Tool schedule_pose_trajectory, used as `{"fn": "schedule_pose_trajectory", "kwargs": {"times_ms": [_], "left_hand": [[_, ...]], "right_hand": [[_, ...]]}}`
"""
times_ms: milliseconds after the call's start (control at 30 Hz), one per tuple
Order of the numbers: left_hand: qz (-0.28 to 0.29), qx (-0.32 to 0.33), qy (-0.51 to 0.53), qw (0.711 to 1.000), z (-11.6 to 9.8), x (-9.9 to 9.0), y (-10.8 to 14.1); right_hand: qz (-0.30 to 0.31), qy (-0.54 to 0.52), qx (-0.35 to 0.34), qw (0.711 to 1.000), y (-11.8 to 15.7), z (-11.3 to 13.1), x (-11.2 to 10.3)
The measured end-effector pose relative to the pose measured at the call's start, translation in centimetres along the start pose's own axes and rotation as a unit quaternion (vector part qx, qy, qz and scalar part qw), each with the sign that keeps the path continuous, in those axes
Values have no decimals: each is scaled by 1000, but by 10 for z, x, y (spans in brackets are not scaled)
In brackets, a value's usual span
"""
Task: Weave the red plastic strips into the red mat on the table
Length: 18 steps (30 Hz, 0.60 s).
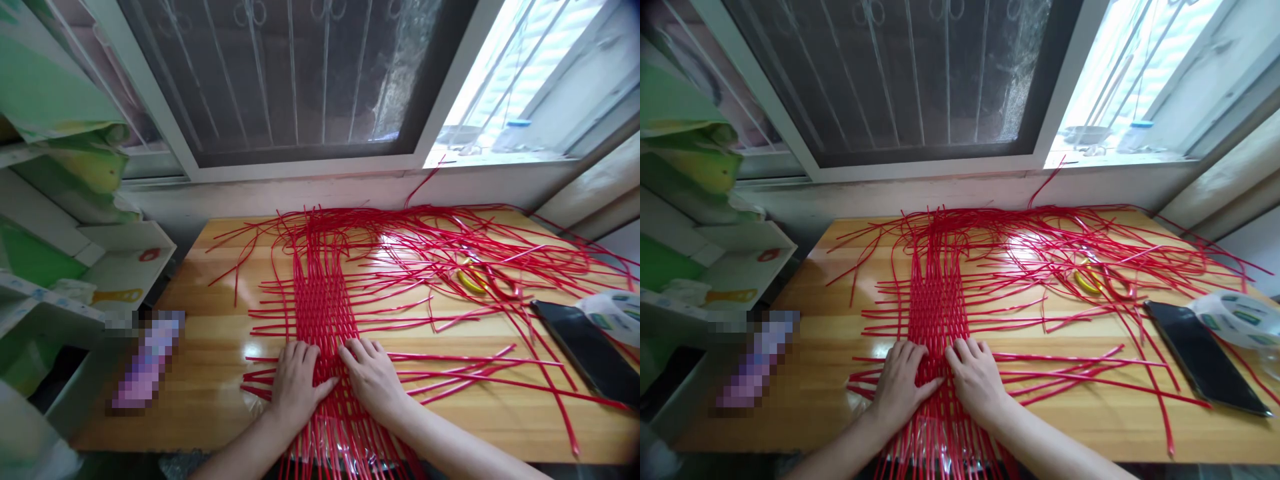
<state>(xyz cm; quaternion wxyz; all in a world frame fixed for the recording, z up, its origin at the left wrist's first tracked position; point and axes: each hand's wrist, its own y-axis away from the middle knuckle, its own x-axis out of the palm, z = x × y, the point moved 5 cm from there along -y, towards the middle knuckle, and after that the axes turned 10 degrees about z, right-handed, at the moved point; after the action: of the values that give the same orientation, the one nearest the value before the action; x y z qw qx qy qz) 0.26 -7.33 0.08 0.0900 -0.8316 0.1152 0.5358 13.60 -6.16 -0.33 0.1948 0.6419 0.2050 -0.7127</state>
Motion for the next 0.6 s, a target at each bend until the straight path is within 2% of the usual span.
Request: {"fn": "schedule_pose_trajectory", "kwargs": {"times_ms": [100,267,433,600], "left_hand": [[-3,4,-9,1000,-1,-1,1],[-20,7,-37,999,-2,1,7],[-27,60,-29,997,-4,10,18],[-4,50,14,999,-1,13,17]], "right_hand": [[0,-17,-4,1000,2,0,-6],[-7,-106,-28,994,13,0,-17],[-1,-158,-63,986,18,1,-15],[-3,-178,-58,982,16,-1,-11]]}}
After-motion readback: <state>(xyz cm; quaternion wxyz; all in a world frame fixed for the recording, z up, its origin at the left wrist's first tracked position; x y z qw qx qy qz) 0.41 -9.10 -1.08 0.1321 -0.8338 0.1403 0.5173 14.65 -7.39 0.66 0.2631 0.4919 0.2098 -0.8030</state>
